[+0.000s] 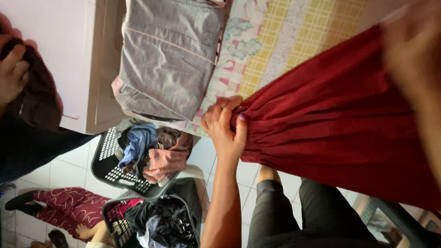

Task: The person folds a yellow t-shirt and a pair of gray shorts by hand on a table, smoothing the fabric and aligning edges before stacking them.

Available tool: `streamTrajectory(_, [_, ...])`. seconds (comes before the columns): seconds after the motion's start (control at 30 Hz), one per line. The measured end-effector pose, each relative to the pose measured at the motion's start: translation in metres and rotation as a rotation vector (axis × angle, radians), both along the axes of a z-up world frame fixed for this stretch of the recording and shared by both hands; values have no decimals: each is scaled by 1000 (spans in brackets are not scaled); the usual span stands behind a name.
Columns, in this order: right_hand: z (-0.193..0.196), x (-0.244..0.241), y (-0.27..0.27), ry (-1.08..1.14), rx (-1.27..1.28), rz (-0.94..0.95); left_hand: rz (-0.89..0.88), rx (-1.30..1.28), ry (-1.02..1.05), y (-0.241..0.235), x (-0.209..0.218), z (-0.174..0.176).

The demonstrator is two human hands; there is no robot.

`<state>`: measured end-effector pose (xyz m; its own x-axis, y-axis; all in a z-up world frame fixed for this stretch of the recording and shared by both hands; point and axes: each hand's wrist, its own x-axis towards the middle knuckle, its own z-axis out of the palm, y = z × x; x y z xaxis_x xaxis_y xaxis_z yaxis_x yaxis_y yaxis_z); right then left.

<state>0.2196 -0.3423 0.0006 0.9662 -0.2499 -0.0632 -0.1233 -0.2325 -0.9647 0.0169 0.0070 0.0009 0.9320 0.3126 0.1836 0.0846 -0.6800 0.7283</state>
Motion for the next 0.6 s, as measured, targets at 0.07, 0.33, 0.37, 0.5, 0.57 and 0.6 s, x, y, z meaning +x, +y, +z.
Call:
streamTrajectory(0.07, [22, -57, 73, 98, 148, 280, 0, -6, -7, -2, 0, -6])
streamTrajectory(0.33, [12, -45, 33, -198, -1076, 847, 85, 113, 15, -9, 0, -12])
streamTrajectory(0.37, [8, -32, 2, -213, -1105, 747, 81, 112, 7, -9, 1, -12])
streamTrajectory(0.5, [-11, 15, -83, -58, -1089, 493, 100, 124, -12, -11, 5, -11])
streamTrajectory(0.57, [-25, 22, -104, 9, -1072, 411, 112, 116, 3, -12, 4, -9])
streamTrajectory(0.6, [-34, 21, -111, 12, -1069, 422, 121, 114, -27, -13, 5, -8])
